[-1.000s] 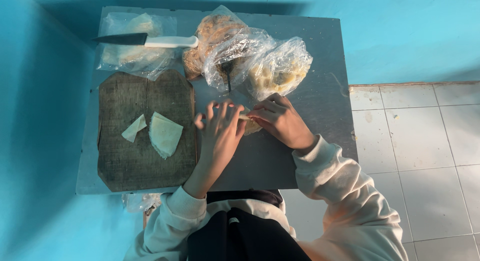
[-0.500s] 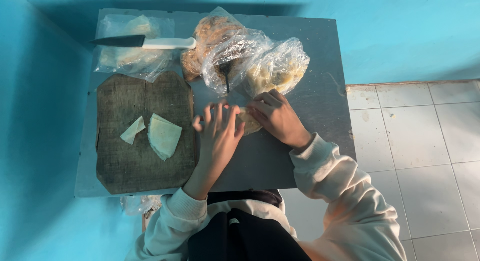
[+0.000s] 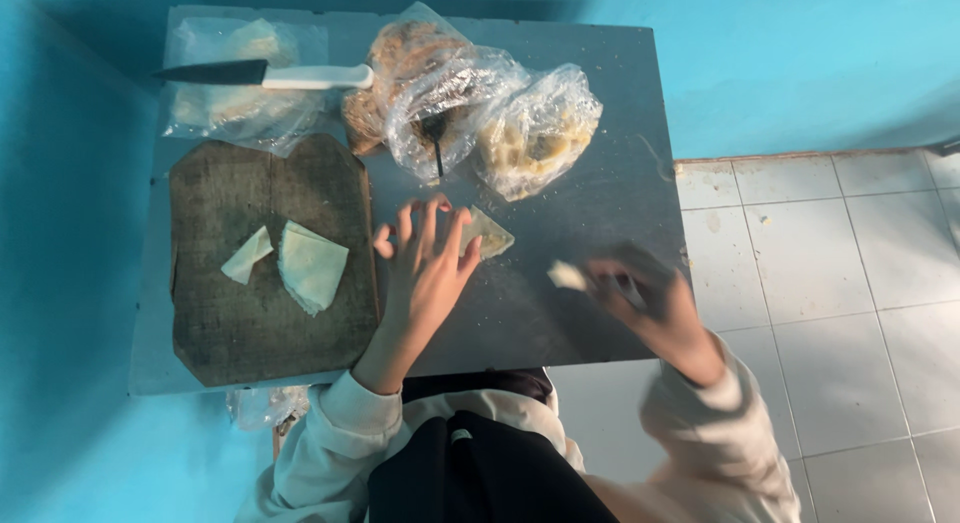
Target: The person spoons filling from a plastic bag onto a stack of thin pastry wrappers and folds the wrappers over the filling into a triangular parcel, repeating the process for successive wrappers on the table. A knife and cutting board with additional wrappers sit nearby.
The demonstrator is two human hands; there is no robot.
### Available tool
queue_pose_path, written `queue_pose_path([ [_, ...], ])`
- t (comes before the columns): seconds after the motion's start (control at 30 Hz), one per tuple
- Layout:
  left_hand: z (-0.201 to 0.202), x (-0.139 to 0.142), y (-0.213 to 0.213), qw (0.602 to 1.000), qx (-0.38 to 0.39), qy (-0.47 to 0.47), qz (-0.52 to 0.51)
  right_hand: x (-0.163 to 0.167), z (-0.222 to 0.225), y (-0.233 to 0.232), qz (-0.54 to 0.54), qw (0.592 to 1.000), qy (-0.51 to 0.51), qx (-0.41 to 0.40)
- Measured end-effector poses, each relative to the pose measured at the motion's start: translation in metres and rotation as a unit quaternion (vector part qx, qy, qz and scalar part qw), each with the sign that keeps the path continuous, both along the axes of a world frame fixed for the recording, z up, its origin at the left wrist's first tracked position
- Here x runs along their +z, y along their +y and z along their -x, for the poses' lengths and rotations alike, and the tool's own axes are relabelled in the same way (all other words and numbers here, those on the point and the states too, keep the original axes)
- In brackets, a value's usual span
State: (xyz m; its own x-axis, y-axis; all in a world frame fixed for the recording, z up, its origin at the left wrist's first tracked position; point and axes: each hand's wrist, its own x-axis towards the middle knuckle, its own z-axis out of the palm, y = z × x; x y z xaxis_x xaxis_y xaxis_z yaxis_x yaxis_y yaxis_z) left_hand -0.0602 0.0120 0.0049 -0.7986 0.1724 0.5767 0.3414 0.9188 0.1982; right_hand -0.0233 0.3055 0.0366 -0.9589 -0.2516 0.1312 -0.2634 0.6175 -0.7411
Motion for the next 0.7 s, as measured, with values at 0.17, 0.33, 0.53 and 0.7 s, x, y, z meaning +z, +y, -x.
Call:
queue_pose_path([
  [0.17, 0.0, 0.005, -0.002, 1.0, -0.005, -0.008, 0.012, -0.034, -0.074, 0.074, 0.257, 0.908, -0.3, 0.14],
  [0.33, -0.001, 0.003, -0.003, 1.0, -0.001, -0.002, 0.014, -0.115, -0.097, 0.061, 0.054, 0.876, -0.476, 0.053],
  [0.53, 0.0, 0.0, -0.006, 1.0, -0.02, -0.015, 0.0, -0.168, -0.072, -0.022, 0.63, 0.653, -0.392, -0.154],
  [0.7, 0.001, -0.003, -0.007, 0.999, -0.026, -0.023, -0.019, -0.142, -0.013, -0.08, 0.538, 0.747, -0.313, -0.233],
])
